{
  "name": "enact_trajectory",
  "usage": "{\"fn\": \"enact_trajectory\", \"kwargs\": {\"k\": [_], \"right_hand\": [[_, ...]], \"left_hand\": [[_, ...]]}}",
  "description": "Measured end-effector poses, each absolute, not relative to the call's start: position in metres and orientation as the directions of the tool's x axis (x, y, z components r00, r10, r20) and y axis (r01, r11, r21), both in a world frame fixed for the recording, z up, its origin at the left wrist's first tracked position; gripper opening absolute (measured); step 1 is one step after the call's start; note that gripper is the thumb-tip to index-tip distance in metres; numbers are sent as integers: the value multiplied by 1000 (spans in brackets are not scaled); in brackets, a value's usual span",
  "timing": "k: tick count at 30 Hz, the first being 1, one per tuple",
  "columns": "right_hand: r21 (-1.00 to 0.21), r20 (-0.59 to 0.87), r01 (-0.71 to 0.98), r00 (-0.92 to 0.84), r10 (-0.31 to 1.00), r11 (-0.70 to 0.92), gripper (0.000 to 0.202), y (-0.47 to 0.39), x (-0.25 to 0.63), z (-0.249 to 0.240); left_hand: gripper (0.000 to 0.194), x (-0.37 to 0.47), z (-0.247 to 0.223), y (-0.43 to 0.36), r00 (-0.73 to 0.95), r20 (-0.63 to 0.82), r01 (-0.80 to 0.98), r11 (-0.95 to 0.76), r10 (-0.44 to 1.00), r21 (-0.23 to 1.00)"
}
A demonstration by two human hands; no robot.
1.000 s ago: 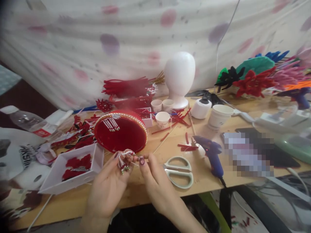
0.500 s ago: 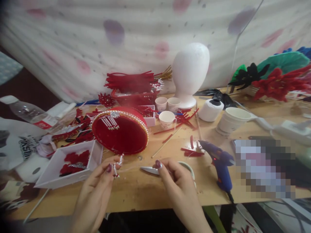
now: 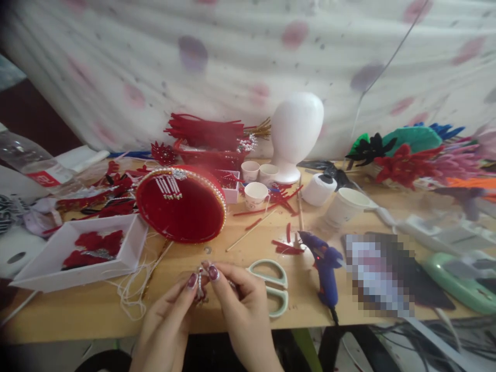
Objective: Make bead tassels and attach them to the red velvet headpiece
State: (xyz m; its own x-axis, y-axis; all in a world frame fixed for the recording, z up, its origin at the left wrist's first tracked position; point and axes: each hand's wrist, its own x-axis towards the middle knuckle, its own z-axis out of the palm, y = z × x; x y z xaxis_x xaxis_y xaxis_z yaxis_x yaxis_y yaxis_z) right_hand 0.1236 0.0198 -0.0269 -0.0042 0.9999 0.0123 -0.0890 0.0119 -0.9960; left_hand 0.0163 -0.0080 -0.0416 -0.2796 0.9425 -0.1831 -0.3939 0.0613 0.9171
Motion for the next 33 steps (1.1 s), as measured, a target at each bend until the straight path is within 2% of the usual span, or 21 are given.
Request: {"fn": "enact_trajectory", "kwargs": {"k": [5, 10, 12, 14, 17, 22, 25, 28, 31, 33], "right_hand": [[-995, 74, 79, 118, 990, 65, 32, 17, 133, -33], [-999, 16, 47, 6, 1000, 16, 41, 26, 142, -40], [-999, -34, 0, -36, 999, -34, 42, 28, 141, -40], [-997, -79, -19, -63, 995, -80, 43, 28, 140, -38], [-995, -97, 22, -83, 992, -96, 44, 29, 141, -35], [-976, 14, 216, -94, 995, 34, 43, 33, 147, -35], [-950, 51, 306, -28, 998, 57, 40, 31, 147, -34], [-931, 153, 328, -43, 987, 159, 34, 32, 145, -33], [-901, 260, 333, -100, 961, 278, 29, 36, 147, -31], [-883, 284, 353, -122, 951, 309, 28, 39, 149, -31]], "left_hand": [[34, 23, -41, -10, -290, -90, -223, 24, 953, 974], [38, 8, -33, -1, -402, -102, -53, 89, 910, 995], [37, 0, -30, 5, -323, -105, -27, 102, 941, 994], [34, -6, -28, 11, -150, -116, -11, 115, 982, 993], [32, -10, -26, 16, -2, -128, 35, 128, 992, 991], [32, -11, -22, 14, -212, -104, 110, 129, 972, 986], [37, -12, -19, 10, -242, -168, 134, 205, 956, 970], [32, -11, -21, 10, -72, -276, 72, 281, 958, 957], [24, -7, -25, 11, 142, -284, -35, 291, 948, 956], [23, -3, -27, 11, 111, -257, -37, 262, 960, 964]]}}
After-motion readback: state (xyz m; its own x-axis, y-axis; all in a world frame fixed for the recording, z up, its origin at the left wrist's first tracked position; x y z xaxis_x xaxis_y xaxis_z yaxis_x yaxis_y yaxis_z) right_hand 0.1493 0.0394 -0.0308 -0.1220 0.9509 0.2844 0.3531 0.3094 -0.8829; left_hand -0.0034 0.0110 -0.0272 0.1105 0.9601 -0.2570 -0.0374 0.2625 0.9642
